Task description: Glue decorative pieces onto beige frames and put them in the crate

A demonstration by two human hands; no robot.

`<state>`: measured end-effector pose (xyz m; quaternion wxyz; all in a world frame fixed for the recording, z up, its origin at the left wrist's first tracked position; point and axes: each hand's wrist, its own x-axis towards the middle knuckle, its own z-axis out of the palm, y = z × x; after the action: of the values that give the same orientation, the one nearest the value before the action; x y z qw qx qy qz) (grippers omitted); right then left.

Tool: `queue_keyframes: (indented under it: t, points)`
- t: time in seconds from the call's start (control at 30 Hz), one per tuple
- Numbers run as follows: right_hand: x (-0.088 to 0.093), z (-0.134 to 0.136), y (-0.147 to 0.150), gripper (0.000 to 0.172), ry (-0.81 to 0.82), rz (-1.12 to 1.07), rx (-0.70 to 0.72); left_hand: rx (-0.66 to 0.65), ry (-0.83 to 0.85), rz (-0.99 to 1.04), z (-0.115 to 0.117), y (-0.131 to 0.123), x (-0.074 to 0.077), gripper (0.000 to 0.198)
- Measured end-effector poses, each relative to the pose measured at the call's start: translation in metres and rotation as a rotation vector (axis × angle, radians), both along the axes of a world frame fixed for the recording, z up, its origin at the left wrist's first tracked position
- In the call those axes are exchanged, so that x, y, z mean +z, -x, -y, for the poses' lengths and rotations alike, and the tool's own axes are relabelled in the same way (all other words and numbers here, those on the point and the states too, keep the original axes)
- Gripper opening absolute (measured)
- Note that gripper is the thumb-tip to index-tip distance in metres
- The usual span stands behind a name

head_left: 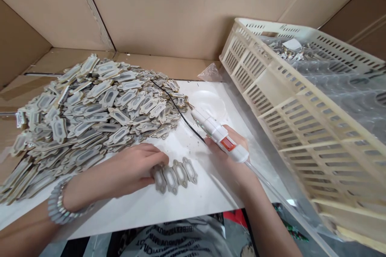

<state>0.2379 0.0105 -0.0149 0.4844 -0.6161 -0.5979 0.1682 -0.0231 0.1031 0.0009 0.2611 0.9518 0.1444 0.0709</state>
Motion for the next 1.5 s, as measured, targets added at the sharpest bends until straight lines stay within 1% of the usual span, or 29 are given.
queue_keyframes:
  t: [0.1,0.17,0.23,0.33,0.4,0.5,0.6,0.67,0.73,0.87,1.03,1.13,1.37,1.5]
  points:
    - [0.001,0.0,0.001,0.012,-0.001,-0.023,-0.003,-0.032,-0.033,-0.06,0.0,-0.001,-0.003,0.014]
    - [0.002,-0.001,0.001,0.014,-0.002,-0.029,-0.001,-0.02,-0.081,-0.043,-0.002,0.0,-0.005,0.011]
    - [0.003,-0.001,0.001,0.016,-0.01,-0.016,0.006,-0.004,-0.132,-0.004,-0.006,0.0,-0.007,0.01]
    - [0.003,-0.001,0.0,0.016,0.002,0.002,0.003,0.014,-0.209,0.102,-0.013,0.002,-0.007,0.019]
    - [0.005,0.0,0.0,0.016,0.01,0.006,0.017,0.031,-0.243,0.166,-0.017,0.002,-0.005,0.021]
    - [0.008,0.002,0.0,0.012,0.012,0.004,0.089,0.093,-0.318,0.304,-0.019,0.002,-0.001,0.017]
    - [0.007,0.005,-0.001,0.012,-0.004,0.014,0.198,0.178,-0.456,0.473,-0.018,0.002,0.003,0.018]
    - [0.005,0.007,-0.002,0.012,-0.04,0.026,0.267,0.23,-0.515,0.521,-0.017,0.004,0.004,0.021]
    - [0.004,0.007,-0.003,0.01,-0.062,0.028,0.315,0.272,-0.557,0.53,-0.016,0.006,0.005,0.022]
    - [0.006,0.006,-0.001,0.009,-0.033,0.035,0.363,0.325,-0.644,0.524,-0.013,0.009,0.009,0.022]
    - [0.007,0.007,0.003,0.009,0.051,0.066,0.391,0.363,-0.655,0.525,-0.009,0.007,0.015,0.025]
    - [0.005,0.008,0.003,0.01,0.063,0.066,0.405,0.361,-0.68,0.516,-0.007,0.006,0.019,0.023]
    - [0.005,0.009,0.003,0.013,0.079,0.077,0.411,0.336,-0.77,0.491,-0.004,0.003,0.022,0.01]
    - [0.005,0.009,0.004,0.012,0.083,0.084,0.402,0.323,-0.796,0.494,-0.004,0.004,0.022,0.011]
